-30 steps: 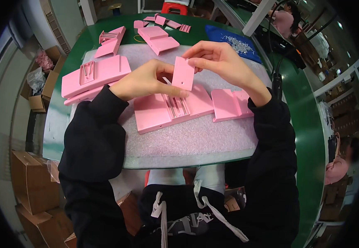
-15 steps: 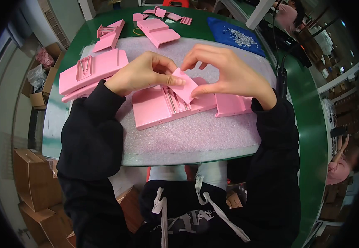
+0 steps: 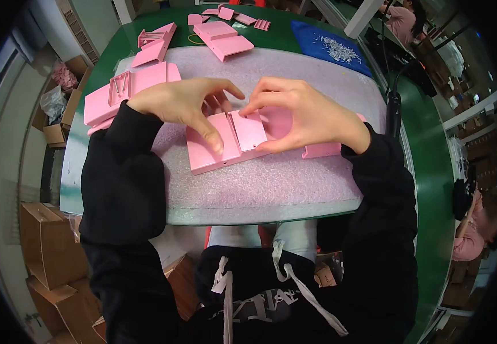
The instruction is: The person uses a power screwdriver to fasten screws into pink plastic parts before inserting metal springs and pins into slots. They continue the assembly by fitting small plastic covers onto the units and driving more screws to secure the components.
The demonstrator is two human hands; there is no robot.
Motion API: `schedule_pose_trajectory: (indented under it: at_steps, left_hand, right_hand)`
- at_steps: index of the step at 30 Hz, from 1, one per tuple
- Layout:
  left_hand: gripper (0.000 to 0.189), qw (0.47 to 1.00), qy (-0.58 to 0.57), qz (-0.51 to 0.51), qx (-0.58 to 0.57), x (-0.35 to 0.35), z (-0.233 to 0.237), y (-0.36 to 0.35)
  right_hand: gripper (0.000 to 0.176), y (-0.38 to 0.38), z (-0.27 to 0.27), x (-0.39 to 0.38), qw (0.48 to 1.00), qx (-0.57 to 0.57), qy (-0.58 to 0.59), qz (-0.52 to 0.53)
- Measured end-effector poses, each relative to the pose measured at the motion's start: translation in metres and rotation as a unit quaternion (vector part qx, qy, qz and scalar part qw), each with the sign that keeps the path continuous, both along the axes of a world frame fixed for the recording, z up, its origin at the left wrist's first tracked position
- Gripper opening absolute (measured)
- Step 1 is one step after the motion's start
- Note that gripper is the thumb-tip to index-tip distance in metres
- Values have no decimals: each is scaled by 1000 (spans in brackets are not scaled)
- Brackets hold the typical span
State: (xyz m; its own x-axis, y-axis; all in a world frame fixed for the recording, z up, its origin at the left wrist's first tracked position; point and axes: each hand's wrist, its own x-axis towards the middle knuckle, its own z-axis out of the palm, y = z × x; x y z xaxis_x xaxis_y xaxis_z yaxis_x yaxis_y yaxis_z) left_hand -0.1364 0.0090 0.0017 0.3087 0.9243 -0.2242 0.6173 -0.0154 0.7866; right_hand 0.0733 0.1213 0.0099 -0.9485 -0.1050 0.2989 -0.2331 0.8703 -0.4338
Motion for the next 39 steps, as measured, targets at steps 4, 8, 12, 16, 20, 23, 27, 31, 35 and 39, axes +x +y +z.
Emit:
schedule_pose_trajectory:
  at_steps: [4,8,12,16,20,23,27,31,35,39]
  left_hand:
    - [95,994,91,-39,38,17,-2,-4]
    - [92,995,89,-22,41,19,0,-6]
    - [84,997,81,15,5,19,5,-7]
    - [67,994,19,102,-41,18,-1,1]
    - [51,988,-59,140,-16,20,-9,0]
    - [48,983,-55,172,5,27,-2,-6]
    - [49,981,-51,188,4,32,2,-9]
    - [49,980,-78,182,-25,28,-9,-3]
    - [40,977,-96,189,-25,29,-10,-2]
    - [36,976,-97,193,-14,31,-16,1]
  right_hand:
    - [38,5,1,-1,999,17,-16,24]
    - [41,6,1,0,998,17,-63,23]
    - [44,8,5,2,995,47,-85,39]
    - [43,8,6,1,993,17,-105,41]
    - [43,3,11,3,991,30,-124,35]
    - [48,4,12,6,992,63,-105,42]
    - [51,7,13,8,990,94,-79,65]
    - [49,10,15,9,989,57,-135,37]
    - [53,59,46,-17,967,-11,-251,-46]
    - [45,168,23,-89,926,128,-262,-241]
